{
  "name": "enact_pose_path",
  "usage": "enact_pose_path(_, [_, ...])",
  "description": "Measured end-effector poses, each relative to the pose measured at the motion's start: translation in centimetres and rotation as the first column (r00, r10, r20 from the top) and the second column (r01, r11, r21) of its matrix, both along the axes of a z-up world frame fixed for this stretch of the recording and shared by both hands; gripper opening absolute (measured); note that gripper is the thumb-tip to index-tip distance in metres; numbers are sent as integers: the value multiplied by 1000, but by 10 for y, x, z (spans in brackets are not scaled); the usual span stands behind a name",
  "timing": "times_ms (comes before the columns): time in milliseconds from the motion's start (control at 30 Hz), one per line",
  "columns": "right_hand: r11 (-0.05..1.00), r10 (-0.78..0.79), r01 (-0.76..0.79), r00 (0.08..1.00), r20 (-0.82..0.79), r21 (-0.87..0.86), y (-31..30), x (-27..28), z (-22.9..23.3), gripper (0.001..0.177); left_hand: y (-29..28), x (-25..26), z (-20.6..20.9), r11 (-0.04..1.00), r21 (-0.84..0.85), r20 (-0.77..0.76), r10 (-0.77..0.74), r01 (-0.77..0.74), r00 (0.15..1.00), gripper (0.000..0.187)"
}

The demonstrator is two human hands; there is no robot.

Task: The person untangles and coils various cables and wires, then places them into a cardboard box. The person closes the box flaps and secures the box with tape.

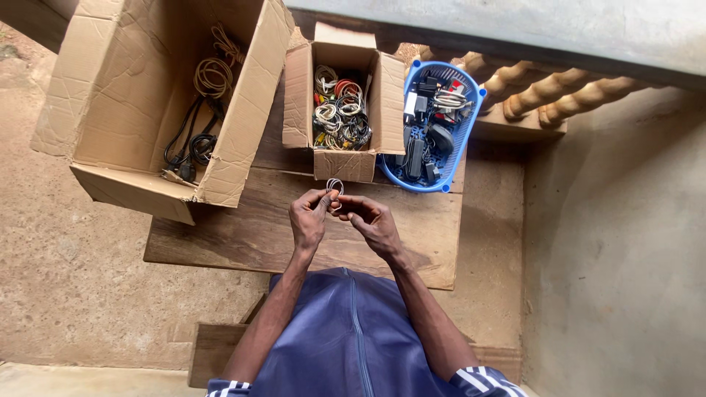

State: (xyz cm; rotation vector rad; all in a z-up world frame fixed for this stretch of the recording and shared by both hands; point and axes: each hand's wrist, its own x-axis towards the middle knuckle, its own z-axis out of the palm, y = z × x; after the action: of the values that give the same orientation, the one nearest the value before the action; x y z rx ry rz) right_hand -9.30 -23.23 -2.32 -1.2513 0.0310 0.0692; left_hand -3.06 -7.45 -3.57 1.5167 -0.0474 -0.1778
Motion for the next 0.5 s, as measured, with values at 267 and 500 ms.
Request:
enact_pose_path(267, [897, -225, 225, 973, 45, -381, -24, -1, -26, 18, -16, -13, -1, 993, 34, 79, -113, 111, 990, 14])
enact_pose_path(500, [908, 28, 121, 938, -345, 401, -57, 0, -37, 30, -20, -10, 9, 911, 63, 163, -413, 408, 896, 15])
